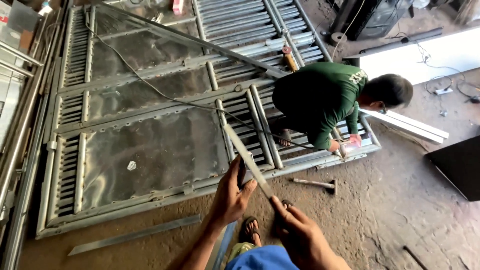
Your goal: Measuring, cutting, and filing aluminum profiles to fit a glass display case frame.
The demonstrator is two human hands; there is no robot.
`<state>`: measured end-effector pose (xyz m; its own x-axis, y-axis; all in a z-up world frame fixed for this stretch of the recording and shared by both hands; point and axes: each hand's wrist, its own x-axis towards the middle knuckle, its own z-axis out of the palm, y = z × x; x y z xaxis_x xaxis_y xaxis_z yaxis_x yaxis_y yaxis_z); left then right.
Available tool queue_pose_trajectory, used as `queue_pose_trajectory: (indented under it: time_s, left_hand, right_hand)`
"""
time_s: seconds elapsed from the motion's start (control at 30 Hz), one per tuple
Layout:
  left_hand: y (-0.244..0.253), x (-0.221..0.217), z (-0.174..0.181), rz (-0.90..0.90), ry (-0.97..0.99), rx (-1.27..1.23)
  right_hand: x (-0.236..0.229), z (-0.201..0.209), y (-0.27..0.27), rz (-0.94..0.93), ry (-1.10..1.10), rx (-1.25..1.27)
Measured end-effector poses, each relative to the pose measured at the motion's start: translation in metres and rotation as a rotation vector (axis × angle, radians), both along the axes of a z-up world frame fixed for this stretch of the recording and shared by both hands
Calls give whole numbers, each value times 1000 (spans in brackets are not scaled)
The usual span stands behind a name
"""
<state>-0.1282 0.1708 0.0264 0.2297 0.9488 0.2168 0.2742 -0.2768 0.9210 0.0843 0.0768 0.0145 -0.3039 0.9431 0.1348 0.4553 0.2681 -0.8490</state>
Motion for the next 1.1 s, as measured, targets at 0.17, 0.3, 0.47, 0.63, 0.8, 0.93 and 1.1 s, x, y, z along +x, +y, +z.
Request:
queue_pose_trajectory:
  time_s: [0.17, 0.3, 0.47, 0.63, 0.8, 0.93, 1.1]
  left_hand:
    - [-16, 4, -6, -148, 184, 44]
    - [1, -8, 15, 41, -395, -108]
    - [27, -29, 5, 212, -740, -34]
    - [34, -22, -4, 355, -888, 46]
    - [24, 4, -28, 548, -927, -241]
    - [16, 21, -44, 535, -747, -177]
    - [0, 48, -65, 339, -738, -272]
  right_hand:
    - [9, 10, 73, -14, 94, -34]
    - [26, 18, 86, -178, 502, -244]
    - [22, -34, 48, -257, 489, -368]
    - [-3, -34, 19, -250, 451, -668]
    - [-4, -90, -24, -259, -281, -406]
    - [-1, -99, -53, -307, -226, -567]
    - [13, -100, -97, -419, -86, -604]
